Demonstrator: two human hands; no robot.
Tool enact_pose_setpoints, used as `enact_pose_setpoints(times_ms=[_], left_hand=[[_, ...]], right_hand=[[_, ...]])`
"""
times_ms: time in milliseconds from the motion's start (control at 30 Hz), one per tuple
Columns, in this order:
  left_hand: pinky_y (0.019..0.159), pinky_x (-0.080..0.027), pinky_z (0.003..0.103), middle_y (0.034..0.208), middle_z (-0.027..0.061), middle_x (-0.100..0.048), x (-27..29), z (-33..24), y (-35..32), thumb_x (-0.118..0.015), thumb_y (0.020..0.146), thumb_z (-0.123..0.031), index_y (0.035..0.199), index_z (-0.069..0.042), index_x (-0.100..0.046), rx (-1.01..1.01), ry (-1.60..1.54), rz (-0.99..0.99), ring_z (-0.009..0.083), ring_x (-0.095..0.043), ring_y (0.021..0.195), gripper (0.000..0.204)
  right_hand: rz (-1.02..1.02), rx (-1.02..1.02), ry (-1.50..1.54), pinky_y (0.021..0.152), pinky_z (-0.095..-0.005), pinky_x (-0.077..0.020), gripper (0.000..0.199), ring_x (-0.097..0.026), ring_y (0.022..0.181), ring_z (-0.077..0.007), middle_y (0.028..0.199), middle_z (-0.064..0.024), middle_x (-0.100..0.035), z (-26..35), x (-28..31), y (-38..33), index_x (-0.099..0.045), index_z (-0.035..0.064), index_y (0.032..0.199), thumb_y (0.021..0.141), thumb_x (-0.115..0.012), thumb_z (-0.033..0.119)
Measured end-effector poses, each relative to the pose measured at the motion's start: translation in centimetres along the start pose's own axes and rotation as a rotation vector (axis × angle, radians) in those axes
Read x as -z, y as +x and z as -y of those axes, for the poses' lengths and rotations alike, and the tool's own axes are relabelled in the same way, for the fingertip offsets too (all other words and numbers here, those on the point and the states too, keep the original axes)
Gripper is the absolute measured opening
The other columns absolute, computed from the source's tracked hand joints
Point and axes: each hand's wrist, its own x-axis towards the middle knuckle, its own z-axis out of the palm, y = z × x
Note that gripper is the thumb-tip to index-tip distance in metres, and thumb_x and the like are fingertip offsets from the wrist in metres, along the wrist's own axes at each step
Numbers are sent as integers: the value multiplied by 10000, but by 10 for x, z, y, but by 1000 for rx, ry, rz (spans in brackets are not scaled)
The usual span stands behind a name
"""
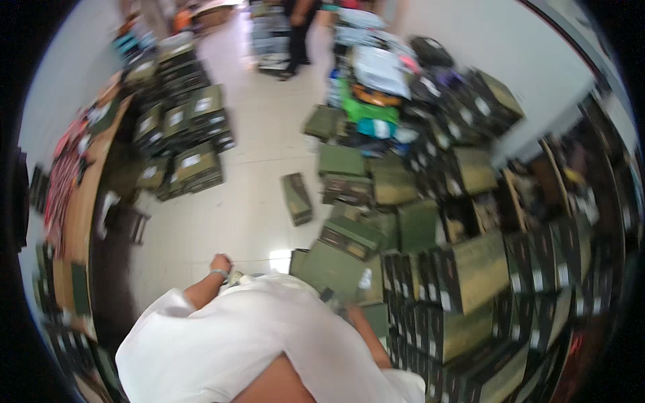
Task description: The person packs shoes into green shoe boxes, wraps them in tissue paper, and seals the boxes using a hairdryer to activate adhesive labels. The person also stacks the sealed boxes and handles additional shoe boxes from the floor.
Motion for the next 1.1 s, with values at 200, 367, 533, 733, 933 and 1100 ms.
enact_pose_setpoints(times_ms=[200, 367, 533, 733, 933, 1100], left_hand=[[903, -477, 443, 1086, 169, -595, 61, 26, 22, -574, 794, -79, 949, -67, -670, -105, -78, -22, 326, -603, 1036, 184], [910, -441, 438, 1039, 158, -580, 100, 179, 47, -580, 773, -63, 870, -112, -656, 47, -276, -193, 326, -580, 1011, 133], [964, -394, 444, 1089, 125, -585, 124, 368, 32, -581, 803, -122, 951, -120, -677, 446, -279, -288, 308, -559, 1071, 177], [954, -412, 447, 1100, 102, -590, 82, 500, -41, -603, 792, -154, 935, -144, -694, 847, -311, -288, 296, -560, 1083, 170], [913, -470, 434, 1131, 103, -595, 10, 473, -123, -637, 758, -173, 963, -138, -697, 1126, -412, -229, 300, -595, 1063, 216], [867, -509, 432, 1075, 148, -595, -81, 393, -154, -653, 745, -193, 923, -140, -688, 1368, -804, 13, 311, -623, 998, 189]], right_hand=[[-15, -223, 162, 889, -445, -483, 337, -610, 1018, -388, 1131, -228, -629, 71, 30, 27, -647, 34, 1128, 886, -529, 237], [-109, -189, 106, 893, -449, -482, 357, -611, 1020, -388, 1127, -233, -630, 177, 86, 76, -636, 18, 1139, 885, -534, 247], [-258, -14, 106, 896, -453, -482, 378, -613, 1021, -388, 1124, -239, -630, 284, 143, 134, -625, 1, 1149, 883, -539, 256], [-316, 209, 156, 900, -457, -481, 406, -614, 1023, -389, 1119, -245, -631, 401, 212, 209, -612, -19, 1161, 881, -545, 268], [8, 310, -215, 896, -417, -496, 381, -626, 1031, -358, 1149, -226, -633, 520, 203, 293, -639, 10, 1137, 883, -527, 272], [388, 748, -936, 810, -408, -532, 326, -652, 973, -293, 1055, -201, -669, 488, 200, 485, -659, 23, 1010, 896, -431, 227]])
